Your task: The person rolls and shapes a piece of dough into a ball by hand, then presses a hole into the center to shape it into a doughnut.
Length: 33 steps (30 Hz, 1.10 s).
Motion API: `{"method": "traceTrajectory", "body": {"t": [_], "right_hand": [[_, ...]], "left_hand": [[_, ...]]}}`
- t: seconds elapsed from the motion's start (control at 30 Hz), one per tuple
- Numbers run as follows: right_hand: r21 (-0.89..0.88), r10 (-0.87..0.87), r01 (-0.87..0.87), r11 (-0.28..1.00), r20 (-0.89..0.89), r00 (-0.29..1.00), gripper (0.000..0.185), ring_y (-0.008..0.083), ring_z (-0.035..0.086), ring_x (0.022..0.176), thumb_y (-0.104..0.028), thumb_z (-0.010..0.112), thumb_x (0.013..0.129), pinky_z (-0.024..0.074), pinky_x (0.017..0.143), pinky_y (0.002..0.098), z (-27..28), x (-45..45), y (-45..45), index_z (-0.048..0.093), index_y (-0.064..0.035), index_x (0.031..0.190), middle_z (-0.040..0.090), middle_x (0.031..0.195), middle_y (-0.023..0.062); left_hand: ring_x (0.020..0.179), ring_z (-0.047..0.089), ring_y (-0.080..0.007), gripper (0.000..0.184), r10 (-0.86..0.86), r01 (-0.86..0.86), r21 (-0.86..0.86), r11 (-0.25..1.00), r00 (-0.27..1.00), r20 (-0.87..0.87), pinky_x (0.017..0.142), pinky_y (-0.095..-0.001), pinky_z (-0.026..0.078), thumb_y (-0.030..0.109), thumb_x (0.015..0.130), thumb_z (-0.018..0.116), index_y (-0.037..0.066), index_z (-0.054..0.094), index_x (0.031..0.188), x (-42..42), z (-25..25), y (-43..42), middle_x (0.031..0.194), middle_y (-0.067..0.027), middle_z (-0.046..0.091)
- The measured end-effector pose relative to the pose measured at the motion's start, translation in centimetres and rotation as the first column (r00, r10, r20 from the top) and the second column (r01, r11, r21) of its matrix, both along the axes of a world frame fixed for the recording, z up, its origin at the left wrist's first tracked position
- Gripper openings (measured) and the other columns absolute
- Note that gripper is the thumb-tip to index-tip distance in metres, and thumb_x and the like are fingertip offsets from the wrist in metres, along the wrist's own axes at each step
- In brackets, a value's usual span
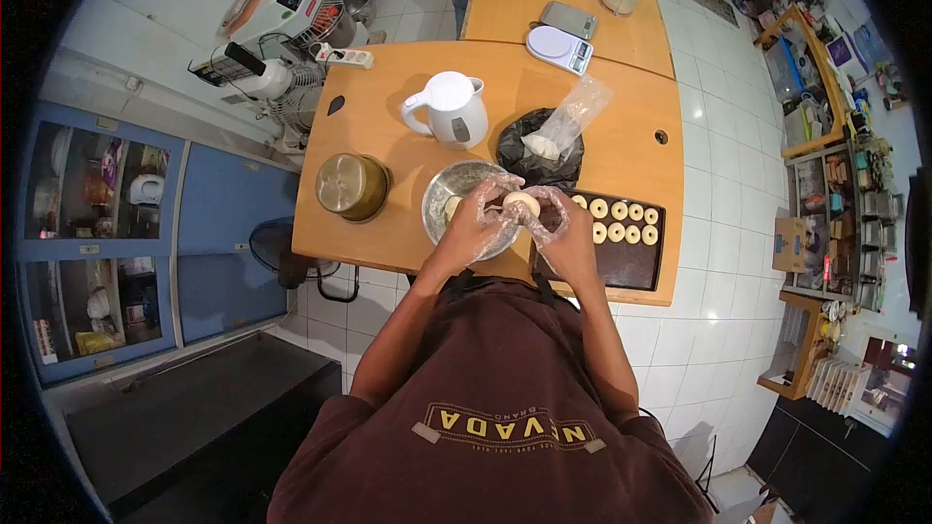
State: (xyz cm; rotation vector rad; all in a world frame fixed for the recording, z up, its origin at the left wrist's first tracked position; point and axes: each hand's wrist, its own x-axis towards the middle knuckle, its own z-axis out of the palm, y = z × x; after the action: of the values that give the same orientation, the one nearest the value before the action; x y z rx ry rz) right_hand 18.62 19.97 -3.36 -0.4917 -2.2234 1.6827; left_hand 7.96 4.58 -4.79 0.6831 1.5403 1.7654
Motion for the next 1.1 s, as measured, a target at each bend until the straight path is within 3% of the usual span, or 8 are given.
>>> {"method": "traceTrajectory", "body": {"t": [0.1,0.3,0.4,0.6,0.7,0.9,1.0,1.1], "right_hand": [[0.037,-0.01,0.009,0.999,0.018,1.0,0.022,0.0128,0.072,0.09,-0.007,0.075,0.094,0.0563,0.082,0.0293,0.0,0.1,0.3,0.071,0.0015,0.114,0.077,0.099,0.0096],[0.033,0.054,-0.056,0.998,0.06,0.997,0.023,0.0127,0.072,0.091,-0.006,0.074,0.094,0.0565,0.082,0.0295,-0.5,0.4,0.9,0.07,0.0024,0.116,0.077,0.099,0.0112],[0.062,0.057,-0.062,0.996,0.077,0.995,0.028,0.0245,0.077,0.09,-0.009,0.077,0.089,0.0575,0.078,0.034,0.1,0.3,0.8,0.071,0.0018,0.115,0.077,0.098,0.0184],[0.008,0.0,-0.001,1.0,0.076,0.997,0.026,0.0228,0.077,0.087,-0.01,0.077,0.09,0.058,0.075,0.0344,0.3,0.1,1.0,0.071,0.0016,0.113,0.078,0.096,0.0169],[0.002,-0.009,0.008,1.0,0.089,0.996,0.021,0.0138,0.073,0.091,-0.008,0.073,0.096,0.0571,0.081,0.0295,0.5,0.4,0.6,0.07,0.0023,0.115,0.077,0.1,0.011],[-0.036,0.008,-0.005,0.999,0.075,0.997,0.024,0.0134,0.072,0.091,-0.01,0.074,0.096,0.0567,0.083,0.0297,0.7,0.1,0.2,0.071,0.0017,0.118,0.077,0.101,0.0111],[0.086,0.006,-0.008,0.996,0.028,1.0,0.024,0.0129,0.072,0.092,-0.01,0.075,0.096,0.0566,0.082,0.0295,0.1,0.2,0.6,0.071,0.0019,0.117,0.078,0.101,0.011],[0.003,-0.023,0.022,1.0,0.043,0.999,0.023,0.0131,0.073,0.091,-0.01,0.075,0.096,0.0565,0.082,0.0292,0.1,0.2,0.3,0.072,0.002,0.116,0.078,0.1,0.0109]], "left_hand": [[0.121,0.061,-0.0165,0.047,-0.022,0.023,-0.046,0.999,0.999,0.026,0.103,-0.0337,0.052,0.003,0.099,0.068,0.002,0.051,0.143,-0.1,-0.1,0.0,0.13,-0.0108,0.063],[0.116,0.064,-0.0169,0.046,0.065,-0.065,-0.003,0.998,0.995,0.074,0.101,-0.0321,0.053,0.005,0.1,0.068,0.001,0.051,0.143,0.5,0.2,-0.2,0.123,-0.0125,0.065],[0.116,0.063,-0.0166,0.046,0.081,-0.079,-0.019,0.997,0.992,0.1,0.099,-0.0321,0.053,0.005,0.099,0.07,0.001,0.052,0.142,0.3,0.2,0.0,0.123,-0.0121,0.065],[0.116,0.063,-0.016,0.043,-0.007,0.013,-0.079,0.997,0.998,0.066,0.097,-0.0328,0.054,0.005,0.098,0.071,0.001,0.055,0.138,0.2,0.6,0.2,0.12,-0.0107,0.065],[0.115,0.063,-0.0155,0.044,0.039,-0.035,-0.032,0.999,0.99,0.138,0.099,-0.033,0.053,0.005,0.097,0.071,0.002,0.055,0.138,-0.1,0.8,-0.2,0.121,-0.0102,0.066],[0.115,0.063,-0.0153,0.04,0.038,-0.035,-0.035,0.999,0.997,0.074,0.101,-0.0327,0.052,0.005,0.097,0.07,0.0,0.058,0.135,-0.1,0.8,-0.1,0.123,-0.0097,0.066],[0.117,0.063,-0.0157,0.036,0.014,-0.011,-0.046,0.999,0.999,0.048,0.102,-0.0329,0.051,0.005,0.098,0.068,-0.001,0.059,0.132,-0.1,0.8,-0.2,0.124,-0.0099,0.067],[0.118,0.063,-0.0158,0.033,0.021,-0.021,0.006,1.0,1.0,0.001,0.103,-0.0334,0.051,0.006,0.1,0.065,-0.002,0.06,0.132,-0.4,0.2,-0.4,0.125,-0.0105,0.068]]}}
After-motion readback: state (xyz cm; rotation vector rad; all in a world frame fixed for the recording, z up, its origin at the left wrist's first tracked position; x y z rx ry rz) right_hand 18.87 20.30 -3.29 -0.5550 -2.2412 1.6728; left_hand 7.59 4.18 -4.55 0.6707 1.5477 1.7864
